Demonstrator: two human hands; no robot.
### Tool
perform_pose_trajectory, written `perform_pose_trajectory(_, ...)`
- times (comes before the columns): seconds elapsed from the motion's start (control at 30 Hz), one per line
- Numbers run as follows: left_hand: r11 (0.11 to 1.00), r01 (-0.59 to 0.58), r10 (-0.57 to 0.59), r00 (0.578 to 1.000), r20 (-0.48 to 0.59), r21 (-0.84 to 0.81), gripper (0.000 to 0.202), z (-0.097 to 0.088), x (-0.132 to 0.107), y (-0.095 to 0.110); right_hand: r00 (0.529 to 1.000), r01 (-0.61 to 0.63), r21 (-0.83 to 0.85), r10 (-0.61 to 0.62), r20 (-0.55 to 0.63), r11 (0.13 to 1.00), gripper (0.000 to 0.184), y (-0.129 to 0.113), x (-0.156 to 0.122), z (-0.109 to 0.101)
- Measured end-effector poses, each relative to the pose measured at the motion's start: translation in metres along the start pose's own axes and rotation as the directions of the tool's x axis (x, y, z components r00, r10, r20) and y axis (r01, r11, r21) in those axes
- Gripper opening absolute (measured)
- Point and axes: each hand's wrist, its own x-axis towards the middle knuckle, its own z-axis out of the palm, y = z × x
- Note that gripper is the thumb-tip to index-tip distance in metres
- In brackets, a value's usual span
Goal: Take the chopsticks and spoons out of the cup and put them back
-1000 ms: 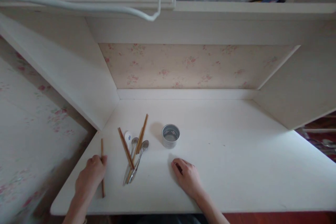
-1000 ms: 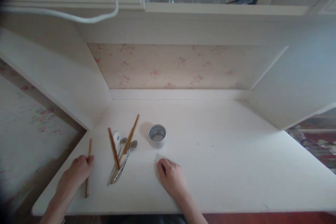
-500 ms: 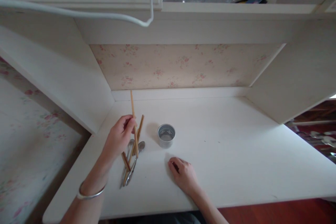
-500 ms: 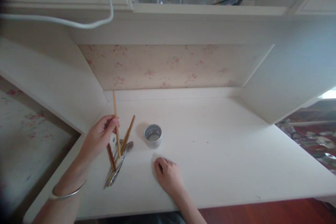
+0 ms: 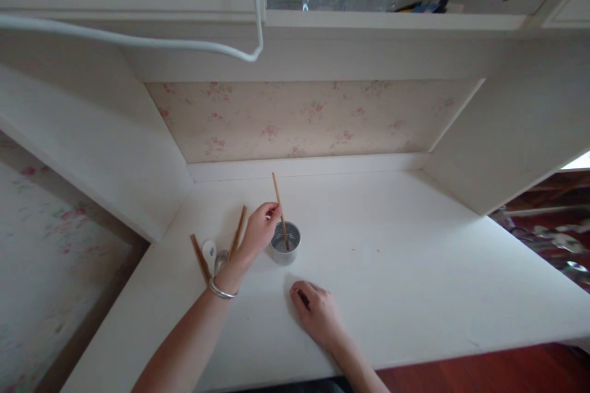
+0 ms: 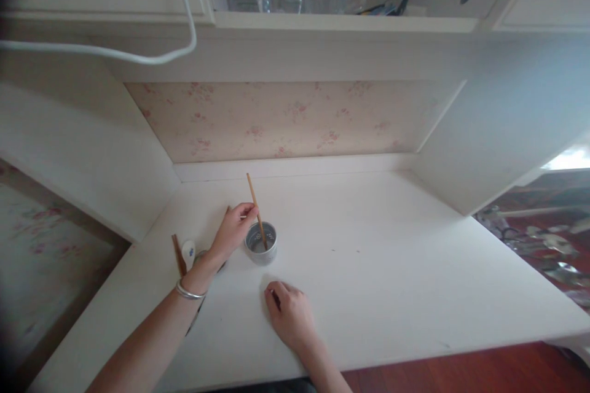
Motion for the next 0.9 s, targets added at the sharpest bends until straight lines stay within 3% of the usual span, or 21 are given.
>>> perform_pose_trajectory(0.23, 1.000, -0.013, 0.011, 0.998, 0.067, 0.021, 0.029, 0.012, -0.014, -0.017, 1.000, 0.002, -0.011, -0.002, 0.013, 1.000, 0.023, -0.001, 0.001, -0.001)
perform_pose_trajectory(0.4, 0.994, 0.075, -0.067, 0.994, 0.088, -0.082, 0.036, 0.012, -0.021, -0.020, 0.999, -0.009, -0.014, 0.009, 0.031, 1.000, 0.023, -0.003, 0.001, -0.002)
perform_pose_trajectory(0.57, 0.956, 0.165, -0.137, 0.982, 0.127, -0.242, 0.063, 0.009, -0.049, -0.024, 0.999, -0.024, 0.019, 0.023, 0.024, 1.000, 0.024, -0.002, 0.001, -0.002)
perform_pose_trajectory(0.7, 0.872, 0.208, -0.127, 0.970, 0.206, -0.443, 0.095, 0.016, -0.075, -0.034, 0.993, -0.104, 0.212, 0.112, -0.027, 0.972, 0.028, -0.003, 0.000, 0.000)
perform_pose_trajectory(0.8, 0.814, 0.226, -0.142, 0.971, 0.194, -0.535, 0.111, 0.028, -0.083, -0.041, 0.987, -0.099, 0.339, 0.136, -0.088, 0.935, 0.032, -0.019, 0.001, -0.003)
perform_pose_trajectory(0.9, 0.804, 0.178, -0.134, 0.984, 0.118, -0.568, 0.105, 0.037, -0.084, -0.043, 0.994, 0.011, 0.387, 0.032, -0.105, 0.922, 0.026, -0.055, 0.011, -0.009)
